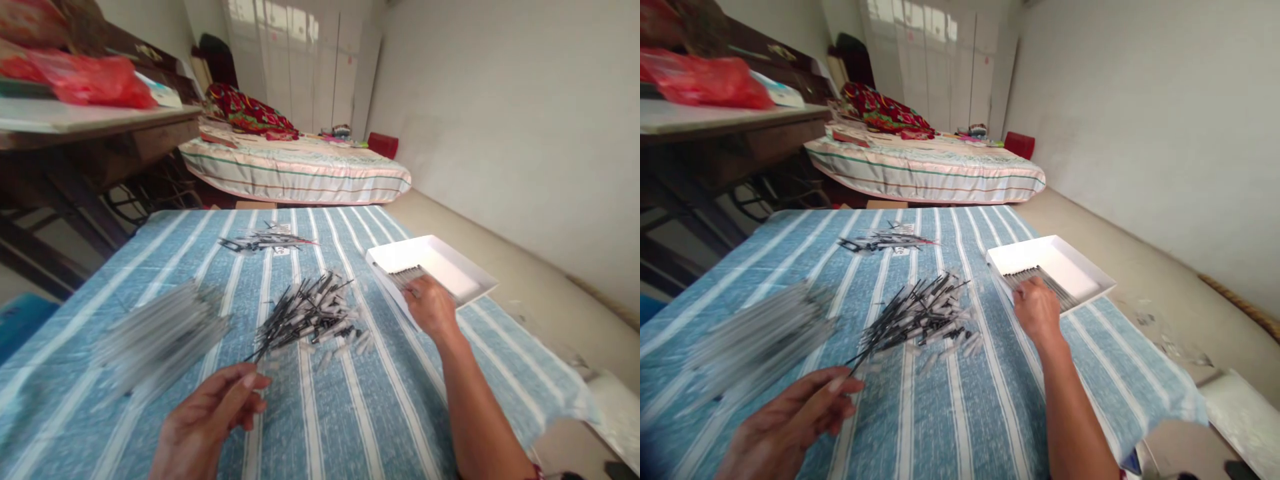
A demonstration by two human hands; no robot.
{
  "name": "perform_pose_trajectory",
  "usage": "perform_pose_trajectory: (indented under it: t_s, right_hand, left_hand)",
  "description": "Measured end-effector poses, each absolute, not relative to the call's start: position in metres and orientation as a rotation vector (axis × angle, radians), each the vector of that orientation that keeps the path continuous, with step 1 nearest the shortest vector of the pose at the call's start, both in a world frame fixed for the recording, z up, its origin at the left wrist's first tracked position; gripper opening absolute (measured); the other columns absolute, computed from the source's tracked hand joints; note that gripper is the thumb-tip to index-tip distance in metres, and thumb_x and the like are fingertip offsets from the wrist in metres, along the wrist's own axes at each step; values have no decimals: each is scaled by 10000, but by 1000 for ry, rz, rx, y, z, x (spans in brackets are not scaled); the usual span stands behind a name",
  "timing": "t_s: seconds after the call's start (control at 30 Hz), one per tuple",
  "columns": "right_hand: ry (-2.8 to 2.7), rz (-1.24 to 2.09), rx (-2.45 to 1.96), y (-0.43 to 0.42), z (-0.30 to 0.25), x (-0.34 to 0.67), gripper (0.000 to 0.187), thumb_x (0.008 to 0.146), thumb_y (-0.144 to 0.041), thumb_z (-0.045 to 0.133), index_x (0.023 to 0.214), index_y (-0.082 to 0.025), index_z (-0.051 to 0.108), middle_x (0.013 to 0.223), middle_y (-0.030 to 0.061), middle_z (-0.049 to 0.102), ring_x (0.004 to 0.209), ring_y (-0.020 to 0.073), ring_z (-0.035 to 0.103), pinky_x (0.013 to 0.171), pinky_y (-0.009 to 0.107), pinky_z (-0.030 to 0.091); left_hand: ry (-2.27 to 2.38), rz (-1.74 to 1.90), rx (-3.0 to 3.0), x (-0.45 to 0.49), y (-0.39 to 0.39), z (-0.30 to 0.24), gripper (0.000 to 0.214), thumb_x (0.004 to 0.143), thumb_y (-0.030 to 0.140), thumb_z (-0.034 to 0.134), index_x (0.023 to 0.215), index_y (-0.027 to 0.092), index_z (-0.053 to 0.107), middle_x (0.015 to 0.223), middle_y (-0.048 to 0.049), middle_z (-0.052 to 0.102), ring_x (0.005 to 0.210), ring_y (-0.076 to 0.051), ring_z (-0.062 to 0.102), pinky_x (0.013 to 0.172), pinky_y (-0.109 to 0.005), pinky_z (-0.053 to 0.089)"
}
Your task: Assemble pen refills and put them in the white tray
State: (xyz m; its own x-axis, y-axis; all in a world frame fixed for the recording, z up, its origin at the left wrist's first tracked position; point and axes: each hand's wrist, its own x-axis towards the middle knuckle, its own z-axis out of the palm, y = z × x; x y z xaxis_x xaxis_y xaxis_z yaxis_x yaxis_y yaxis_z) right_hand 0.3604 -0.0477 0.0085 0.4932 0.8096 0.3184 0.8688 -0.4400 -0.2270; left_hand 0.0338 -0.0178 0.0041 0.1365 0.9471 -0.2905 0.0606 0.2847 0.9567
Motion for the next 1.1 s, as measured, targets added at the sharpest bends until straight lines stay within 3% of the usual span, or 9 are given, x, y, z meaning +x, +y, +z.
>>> perform_pose_trajectory:
  t_s: [0.17,0.4,0.67,1.1]
  right_hand:
    - [-1152,-180,-2687,-65,-2,397,257,823,-319,465,858,-209,694,957,80,620,790,203,593,574,265,351]
    - [-1124,-35,-2772,-63,-8,399,275,827,-327,451,840,-231,708,987,65,640,847,213,601,592,264,375]
    - [-1159,-39,-2791,-62,-8,399,328,842,-340,412,806,-219,715,981,91,644,852,238,609,616,292,397]
    - [-1247,-197,-2868,-69,-7,387,411,882,-349,347,813,-190,720,937,128,665,859,255,629,730,364,429]
  left_hand:
    - [1306,791,1175,36,-17,-3,369,592,488,683,806,191,637,668,-20,683,555,-171,542,529,-275,436]
    - [1361,719,1282,35,-17,-8,401,624,514,612,831,171,599,580,-8,642,526,-167,525,540,-285,429]
    - [1350,787,1263,42,-20,-8,325,656,442,603,845,178,585,681,-13,675,538,-156,546,511,-264,421]
    - [1342,836,1255,44,-22,-2,272,621,397,637,766,167,626,644,-18,671,503,-148,562,453,-246,424]
